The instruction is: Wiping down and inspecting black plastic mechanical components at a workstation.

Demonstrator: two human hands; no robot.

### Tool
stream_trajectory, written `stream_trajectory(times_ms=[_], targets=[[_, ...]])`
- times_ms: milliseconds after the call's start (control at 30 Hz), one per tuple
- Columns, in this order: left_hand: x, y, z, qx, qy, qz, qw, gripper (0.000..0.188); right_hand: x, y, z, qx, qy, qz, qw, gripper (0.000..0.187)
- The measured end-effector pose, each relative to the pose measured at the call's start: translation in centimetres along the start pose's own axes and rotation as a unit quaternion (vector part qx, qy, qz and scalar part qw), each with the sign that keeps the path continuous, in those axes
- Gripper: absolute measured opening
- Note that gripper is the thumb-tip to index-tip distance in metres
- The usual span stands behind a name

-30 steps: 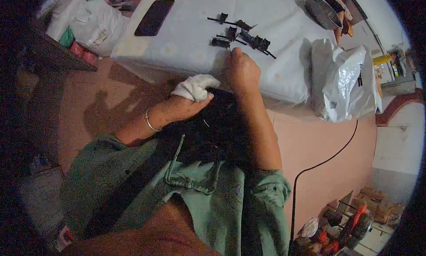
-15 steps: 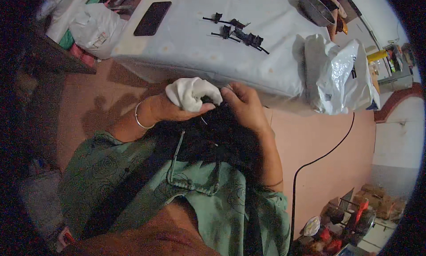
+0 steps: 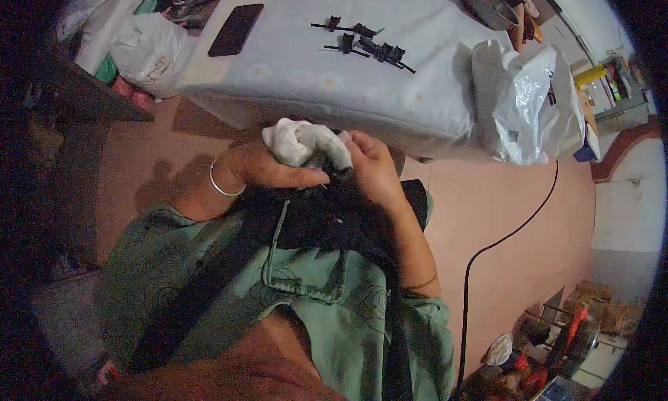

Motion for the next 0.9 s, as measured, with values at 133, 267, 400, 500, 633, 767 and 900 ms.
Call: stream_trajectory(times_ms=[133, 267, 400, 500, 633, 767, 900], targets=[[0.3, -0.4, 0.2, 0.023, 0.010, 0.012, 1.000, 0.020, -0.3, -0.7, -0.1, -0.058, -0.037, -0.039, 0.997, 0.019], [-0.1, 1.0, 0.3, -0.195, -0.208, -0.057, 0.957, 0.017, 0.5, 1.1, -1.3, -0.255, -0.110, -0.289, 0.916, 0.017], [0.6, 1.5, 0.7, 0.034, -0.266, 0.222, 0.937, 0.015, 3.0, 2.9, -1.8, -0.449, -0.053, -0.457, 0.766, 0.017], [0.8, 1.7, 0.8, 0.094, -0.279, 0.198, 0.935, 0.016, 2.4, 2.9, -1.1, -0.372, -0.153, -0.470, 0.785, 0.016], [1.1, 0.8, 0.1, -0.102, -0.190, -0.084, 0.973, 0.018, 1.0, 1.9, 0.0, -0.223, -0.142, -0.290, 0.920, 0.016], [0.9, 0.0, 0.2, -0.139, -0.219, -0.034, 0.965, 0.020, -0.2, 1.0, 0.1, -0.175, -0.072, -0.262, 0.946, 0.020], [0.9, 1.3, 0.6, 0.017, -0.260, 0.228, 0.938, 0.021, 0.6, 1.0, -0.1, -0.211, -0.039, -0.333, 0.918, 0.023]])
Point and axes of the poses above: each hand's wrist, its own z-axis towards the middle knuckle, its own x-axis out of the palm, y = z × x, the point moved 2 cm from there along z, towards the middle knuckle, and after that the axes turned 3 degrees about -x, right-handed, at the moved point
